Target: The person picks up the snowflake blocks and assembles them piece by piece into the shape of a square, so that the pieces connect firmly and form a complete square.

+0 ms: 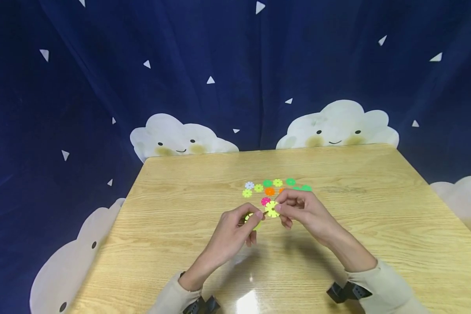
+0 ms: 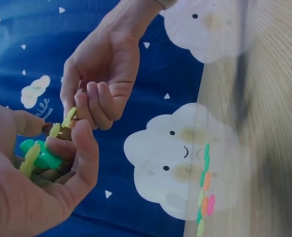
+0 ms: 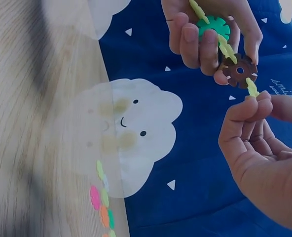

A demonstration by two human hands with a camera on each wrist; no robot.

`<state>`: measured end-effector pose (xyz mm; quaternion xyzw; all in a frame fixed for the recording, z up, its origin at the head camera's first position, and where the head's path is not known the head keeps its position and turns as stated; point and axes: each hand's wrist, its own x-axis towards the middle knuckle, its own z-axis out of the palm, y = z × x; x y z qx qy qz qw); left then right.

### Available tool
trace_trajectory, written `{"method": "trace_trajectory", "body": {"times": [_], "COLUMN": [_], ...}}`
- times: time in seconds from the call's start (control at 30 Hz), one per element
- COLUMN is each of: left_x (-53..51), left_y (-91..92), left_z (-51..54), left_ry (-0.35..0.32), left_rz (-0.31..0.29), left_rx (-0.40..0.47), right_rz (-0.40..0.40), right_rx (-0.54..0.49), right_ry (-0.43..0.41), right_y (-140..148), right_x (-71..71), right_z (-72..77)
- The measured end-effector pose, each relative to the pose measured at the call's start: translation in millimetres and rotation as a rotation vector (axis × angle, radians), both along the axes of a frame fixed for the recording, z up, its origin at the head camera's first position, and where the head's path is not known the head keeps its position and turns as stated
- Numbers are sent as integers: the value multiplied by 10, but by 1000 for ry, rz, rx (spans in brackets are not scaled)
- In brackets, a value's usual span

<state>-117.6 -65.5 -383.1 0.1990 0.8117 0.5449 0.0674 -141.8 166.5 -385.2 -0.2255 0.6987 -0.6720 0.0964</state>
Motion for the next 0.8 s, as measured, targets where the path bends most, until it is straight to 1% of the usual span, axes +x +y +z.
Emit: {"method": "trace_trajectory", "body": {"times": [0.17, 0.3, 0.47, 0.7, 0.8], "left_x": [2, 8, 17, 30, 40], "left_y": [18, 41, 56, 59, 60], "left_z": [-3, -5, 6, 21, 18], "left_ry": [22, 19, 32, 72, 83], "left_rz": [30, 41, 53, 46, 46], "left_rx": [-12, -9, -4, 10, 10], "right_rz": [-7, -21, -36, -17, -14], "right_rx": [6, 32, 54, 38, 28], "right_ry": [16, 36, 36, 51, 32], "right_y": [-27, -28, -28, -42, -55], "right_x": [24, 36, 40, 40, 45], "right_z": [12, 33, 63, 101, 118]}}
